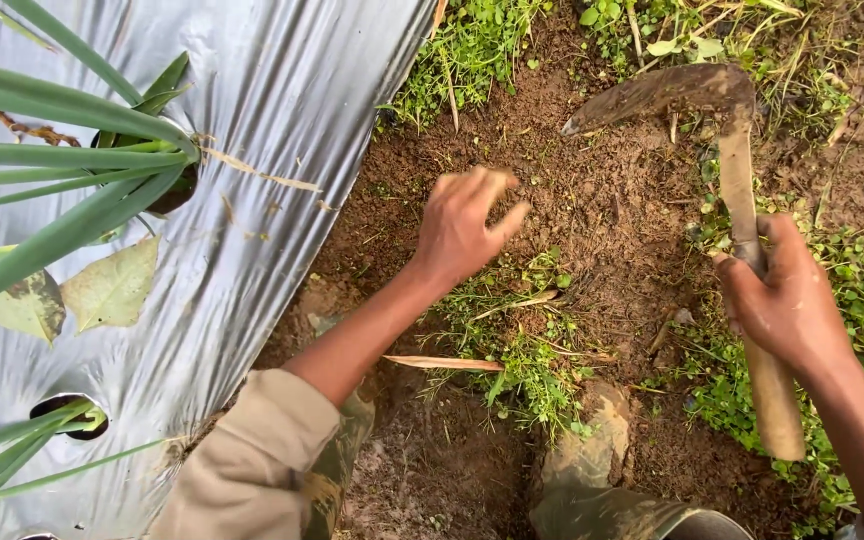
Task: The person uses a hoe to remove weeds from the soil next to a plastic-covered garden bed. They repeatedly strike the ground with the tool and pull out the uprooted weeds by hand.
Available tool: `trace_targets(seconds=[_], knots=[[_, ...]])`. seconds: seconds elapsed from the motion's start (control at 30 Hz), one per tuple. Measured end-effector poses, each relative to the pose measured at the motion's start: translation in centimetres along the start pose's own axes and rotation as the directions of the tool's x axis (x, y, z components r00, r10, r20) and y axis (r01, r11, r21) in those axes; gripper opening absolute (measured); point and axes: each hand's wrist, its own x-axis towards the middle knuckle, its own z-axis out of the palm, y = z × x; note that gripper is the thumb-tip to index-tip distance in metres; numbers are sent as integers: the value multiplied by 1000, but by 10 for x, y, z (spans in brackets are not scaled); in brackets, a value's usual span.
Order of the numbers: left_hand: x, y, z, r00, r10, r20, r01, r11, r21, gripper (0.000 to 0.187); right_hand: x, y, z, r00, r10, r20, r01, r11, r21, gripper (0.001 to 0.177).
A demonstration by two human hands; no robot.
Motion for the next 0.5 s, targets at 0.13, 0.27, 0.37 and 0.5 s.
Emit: trace_targets(seconds=[0.13,0.27,0.37,0.5], knots=[[38,-41,27,996,32,-80,-11,968,253,48,-2,-1,4,1000,22,2,-22,1000,1,17],[48,-62,39,992,75,-99,-37,937,347,31,-3,-5,3,1000,-13,-22,12,1000,-15,16],[46,-69,42,991,92,-97,-50,927,372,20,2,-8,10,993,-104,-62,108,993,57,14],[44,-78,49,994,72,-86,-30,910,413,16,10,-21,34,939,-289,-187,338,875,347,17]])
